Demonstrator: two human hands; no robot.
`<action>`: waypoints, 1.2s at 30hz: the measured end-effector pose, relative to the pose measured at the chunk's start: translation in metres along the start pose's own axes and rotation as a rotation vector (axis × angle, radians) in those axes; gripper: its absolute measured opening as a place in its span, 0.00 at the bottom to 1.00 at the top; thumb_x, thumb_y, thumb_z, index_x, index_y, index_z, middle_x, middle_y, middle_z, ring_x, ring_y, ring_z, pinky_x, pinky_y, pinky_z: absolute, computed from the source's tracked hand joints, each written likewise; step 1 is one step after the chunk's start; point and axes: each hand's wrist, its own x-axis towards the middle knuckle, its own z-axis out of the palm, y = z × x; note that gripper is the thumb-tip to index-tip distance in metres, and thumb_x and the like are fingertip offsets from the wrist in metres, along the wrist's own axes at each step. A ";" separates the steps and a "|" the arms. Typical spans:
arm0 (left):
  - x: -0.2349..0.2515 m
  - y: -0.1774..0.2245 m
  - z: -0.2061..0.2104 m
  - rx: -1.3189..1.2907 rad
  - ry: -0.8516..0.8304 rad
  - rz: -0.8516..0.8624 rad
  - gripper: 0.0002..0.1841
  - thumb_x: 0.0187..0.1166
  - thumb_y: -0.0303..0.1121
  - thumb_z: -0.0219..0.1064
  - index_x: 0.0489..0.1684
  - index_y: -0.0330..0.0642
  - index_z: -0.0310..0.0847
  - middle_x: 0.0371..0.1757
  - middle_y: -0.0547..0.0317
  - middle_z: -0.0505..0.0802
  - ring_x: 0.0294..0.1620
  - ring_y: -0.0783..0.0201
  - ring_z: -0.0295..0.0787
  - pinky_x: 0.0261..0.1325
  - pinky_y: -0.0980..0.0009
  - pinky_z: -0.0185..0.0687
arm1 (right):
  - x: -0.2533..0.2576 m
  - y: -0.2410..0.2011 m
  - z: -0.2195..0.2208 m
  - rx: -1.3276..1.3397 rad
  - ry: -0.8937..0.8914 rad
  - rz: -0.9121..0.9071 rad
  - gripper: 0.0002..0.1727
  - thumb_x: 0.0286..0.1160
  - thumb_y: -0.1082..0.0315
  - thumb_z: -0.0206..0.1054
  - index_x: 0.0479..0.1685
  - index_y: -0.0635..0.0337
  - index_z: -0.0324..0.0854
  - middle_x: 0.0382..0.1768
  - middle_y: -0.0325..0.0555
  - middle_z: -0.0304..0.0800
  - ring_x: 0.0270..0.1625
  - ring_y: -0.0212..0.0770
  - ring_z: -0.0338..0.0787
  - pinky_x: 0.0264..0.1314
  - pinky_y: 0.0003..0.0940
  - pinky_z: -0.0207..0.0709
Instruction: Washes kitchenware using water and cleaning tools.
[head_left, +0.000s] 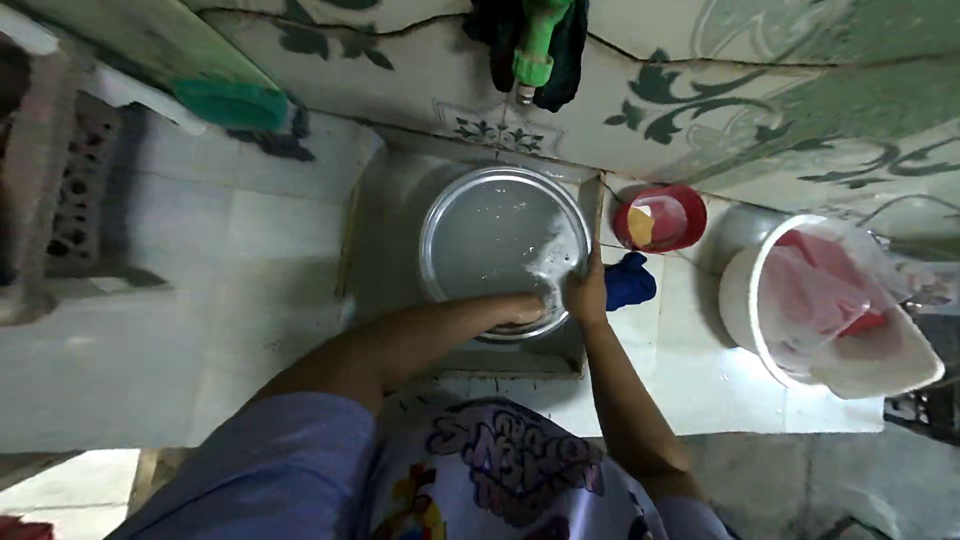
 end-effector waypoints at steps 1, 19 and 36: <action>0.015 0.002 0.001 -0.103 0.045 0.016 0.27 0.97 0.40 0.40 0.70 0.24 0.76 0.69 0.26 0.83 0.73 0.36 0.79 0.75 0.38 0.68 | 0.001 0.000 0.002 0.022 0.009 0.009 0.50 0.78 0.74 0.64 0.98 0.50 0.36 0.87 0.67 0.62 0.77 0.68 0.80 0.74 0.68 0.75; 0.063 -0.045 -0.026 -0.021 0.702 -0.125 0.22 0.90 0.38 0.57 0.75 0.35 0.79 0.75 0.38 0.84 0.80 0.41 0.77 0.83 0.43 0.67 | 0.016 0.002 0.001 0.005 0.050 -0.106 0.39 0.84 0.73 0.58 0.94 0.63 0.46 0.86 0.63 0.66 0.83 0.56 0.76 0.84 0.50 0.71; -0.053 -0.051 -0.018 0.509 0.199 -0.344 0.18 0.87 0.31 0.59 0.64 0.24 0.83 0.71 0.29 0.84 0.76 0.32 0.76 0.77 0.34 0.67 | 0.034 -0.048 0.024 -1.073 -0.240 -0.520 0.31 0.88 0.69 0.49 0.89 0.71 0.58 0.93 0.68 0.48 0.97 0.64 0.41 0.94 0.68 0.23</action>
